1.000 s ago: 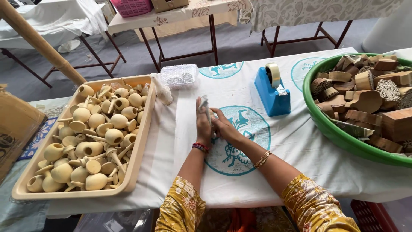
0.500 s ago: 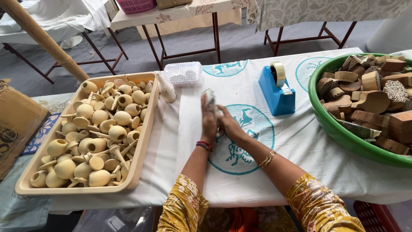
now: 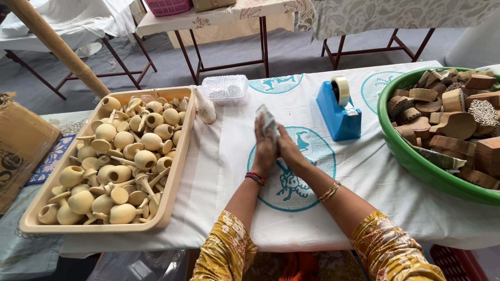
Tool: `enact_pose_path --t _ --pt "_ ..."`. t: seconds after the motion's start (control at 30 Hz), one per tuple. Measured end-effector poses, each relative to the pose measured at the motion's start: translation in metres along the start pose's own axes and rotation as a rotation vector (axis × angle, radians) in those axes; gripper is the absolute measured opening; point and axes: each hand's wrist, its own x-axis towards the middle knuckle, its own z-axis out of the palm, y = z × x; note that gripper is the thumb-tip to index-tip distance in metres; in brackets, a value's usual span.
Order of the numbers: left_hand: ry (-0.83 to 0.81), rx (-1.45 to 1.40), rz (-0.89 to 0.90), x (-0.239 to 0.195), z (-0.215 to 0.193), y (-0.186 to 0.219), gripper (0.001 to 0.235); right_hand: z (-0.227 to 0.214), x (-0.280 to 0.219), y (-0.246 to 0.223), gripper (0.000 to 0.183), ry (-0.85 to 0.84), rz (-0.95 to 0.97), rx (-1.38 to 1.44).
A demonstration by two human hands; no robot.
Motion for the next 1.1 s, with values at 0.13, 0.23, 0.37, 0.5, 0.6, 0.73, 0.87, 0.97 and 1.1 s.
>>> enact_pose_path --t 0.13,0.23,0.37,0.5,0.6,0.73,0.87,0.97,1.1 --pt "0.091 -0.186 -0.094 0.005 -0.018 0.012 0.065 0.01 -0.01 -0.008 0.053 -0.123 0.064 -0.087" --pt "0.071 -0.26 -0.195 0.001 -0.006 0.012 0.066 0.002 -0.007 -0.009 0.053 -0.157 0.047 -0.057" --pt "-0.102 -0.096 -0.117 -0.013 0.018 0.035 0.069 -0.018 -0.001 -0.013 0.054 0.005 0.008 0.071" --pt "-0.127 0.12 -0.113 -0.012 0.013 0.05 0.063 -0.021 0.006 0.001 0.056 0.017 -0.041 0.1" --pt "-0.002 0.012 -0.078 -0.001 -0.003 0.013 0.064 0.003 -0.006 -0.015 0.057 -0.055 0.032 0.058" --pt "0.114 -0.233 -0.135 0.006 -0.022 0.012 0.065 0.008 -0.008 -0.005 0.055 -0.165 0.085 -0.052" --pt "0.133 -0.102 -0.105 0.0 -0.003 0.008 0.062 0.002 -0.009 -0.017 0.057 -0.18 0.062 -0.024" --pt "0.074 0.27 0.111 -0.012 0.013 0.023 0.057 -0.011 -0.004 -0.014 0.06 -0.058 0.038 0.087" --pt "0.03 0.476 0.155 -0.014 0.008 0.043 0.051 -0.025 0.01 0.009 0.058 -0.029 0.008 0.088"
